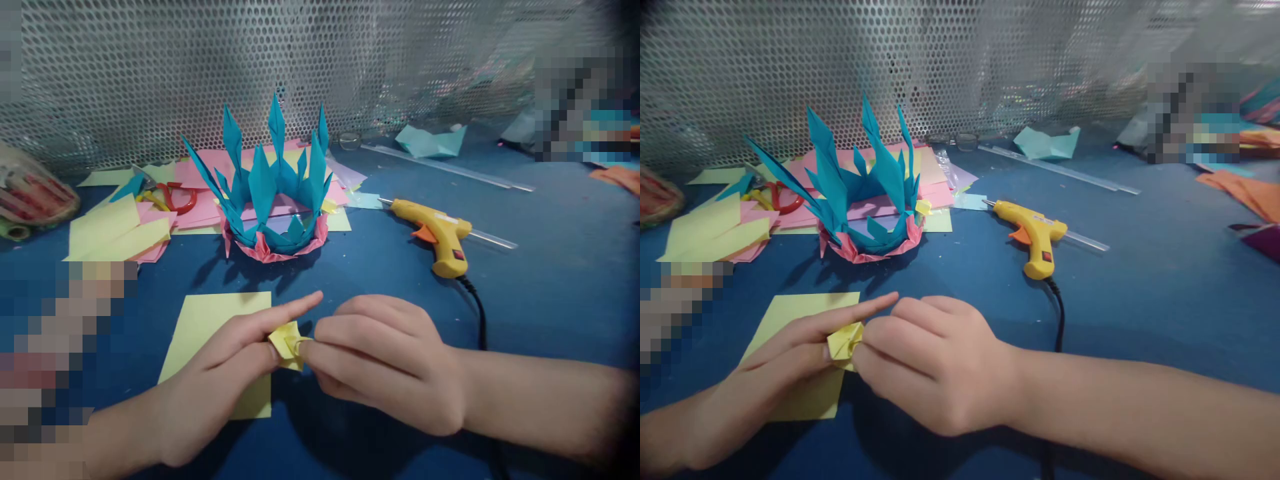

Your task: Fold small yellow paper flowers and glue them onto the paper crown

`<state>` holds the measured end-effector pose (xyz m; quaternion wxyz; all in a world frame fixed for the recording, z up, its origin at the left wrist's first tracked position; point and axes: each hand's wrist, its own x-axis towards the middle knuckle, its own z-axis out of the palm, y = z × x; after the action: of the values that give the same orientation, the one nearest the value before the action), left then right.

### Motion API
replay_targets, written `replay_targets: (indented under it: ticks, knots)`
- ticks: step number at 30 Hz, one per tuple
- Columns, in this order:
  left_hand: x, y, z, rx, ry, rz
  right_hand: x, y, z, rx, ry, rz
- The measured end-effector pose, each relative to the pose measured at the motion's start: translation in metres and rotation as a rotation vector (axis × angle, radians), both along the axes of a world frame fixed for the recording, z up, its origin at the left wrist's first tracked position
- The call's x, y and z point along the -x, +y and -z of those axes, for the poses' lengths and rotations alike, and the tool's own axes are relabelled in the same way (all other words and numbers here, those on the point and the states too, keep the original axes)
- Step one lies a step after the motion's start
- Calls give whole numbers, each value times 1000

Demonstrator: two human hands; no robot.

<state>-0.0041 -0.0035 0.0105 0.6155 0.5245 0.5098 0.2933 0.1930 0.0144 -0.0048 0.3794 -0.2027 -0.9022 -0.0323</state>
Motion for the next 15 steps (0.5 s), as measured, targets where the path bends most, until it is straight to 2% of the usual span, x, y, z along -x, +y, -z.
replay_targets:
  ticks: [3,6,11,15]
  knots:
    - [5,8,6,71,-244,128,1,1,0,133,139,42]
    - [5,14,12,59,-361,124,3,3,-1,269,246,90]
    - [1,13,14,-12,-287,36,5,4,-1,337,277,78]
    - [4,10,14,-353,11,113,5,4,-1,312,250,55]
